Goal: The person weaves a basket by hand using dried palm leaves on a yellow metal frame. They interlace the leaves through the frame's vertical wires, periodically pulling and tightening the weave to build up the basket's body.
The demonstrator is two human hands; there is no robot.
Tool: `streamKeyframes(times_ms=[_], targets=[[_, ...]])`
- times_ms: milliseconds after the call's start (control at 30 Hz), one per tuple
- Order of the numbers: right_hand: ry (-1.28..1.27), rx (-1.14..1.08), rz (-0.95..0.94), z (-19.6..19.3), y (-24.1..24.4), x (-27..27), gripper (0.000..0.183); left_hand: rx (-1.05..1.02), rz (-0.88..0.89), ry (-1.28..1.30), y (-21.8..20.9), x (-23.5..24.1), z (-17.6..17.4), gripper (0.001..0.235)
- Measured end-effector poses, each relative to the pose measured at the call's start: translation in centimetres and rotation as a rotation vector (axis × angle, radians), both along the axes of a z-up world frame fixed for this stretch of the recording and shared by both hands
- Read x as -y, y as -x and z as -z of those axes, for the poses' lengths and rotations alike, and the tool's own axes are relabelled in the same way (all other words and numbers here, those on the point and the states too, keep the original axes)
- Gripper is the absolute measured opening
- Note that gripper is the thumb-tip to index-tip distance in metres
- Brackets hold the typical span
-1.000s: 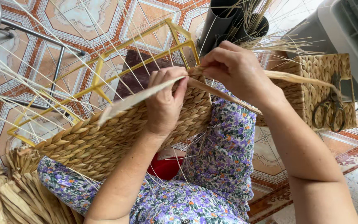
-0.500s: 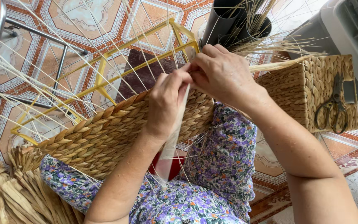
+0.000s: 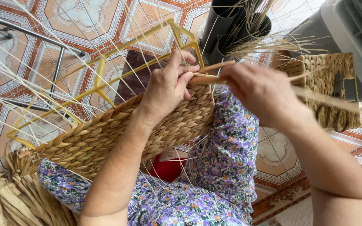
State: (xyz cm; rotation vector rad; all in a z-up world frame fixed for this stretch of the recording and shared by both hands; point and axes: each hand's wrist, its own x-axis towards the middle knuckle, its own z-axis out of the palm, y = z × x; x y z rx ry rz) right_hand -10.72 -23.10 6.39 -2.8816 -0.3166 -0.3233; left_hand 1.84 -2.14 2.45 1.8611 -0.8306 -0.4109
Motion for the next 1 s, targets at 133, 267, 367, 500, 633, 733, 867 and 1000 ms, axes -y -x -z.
streamKeyframes(times_ms=[133,267,367,500,633,733,867,1000], targets=[[0.032,0.114,0.026,0.6,-2.8,1.4,0.015,0.595,-0.029,0.027,1.4,0.6,-0.5,0.031],[0.032,-0.034,0.192,4.1,-4.1,-0.6,0.015,0.652,-0.246,-0.041,2.7,1.3,0.0,0.013],[-0.136,0.199,0.086,6.4,-3.0,-2.0,0.011,0.666,-0.266,-0.032,3.3,1.3,1.0,0.012],[-0.171,0.125,0.079,5.1,-3.4,-1.4,0.022,0.675,-0.226,0.021,2.7,1.2,1.8,0.014],[0.216,0.383,0.087,0.8,-4.0,0.4,0.022,0.589,-0.179,0.057,2.6,0.8,2.0,0.018],[0.253,0.490,0.203,0.1,-4.2,0.0,0.021,0.687,-0.213,0.037,3.6,0.2,1.7,0.021],[0.227,0.700,0.103,2.7,-5.4,-1.4,0.019,0.747,-0.238,0.109,4.2,0.4,0.8,0.020],[0.139,0.596,-0.023,5.6,-5.3,-2.0,0.030,0.640,-0.269,0.104,4.4,0.4,0.8,0.026]])
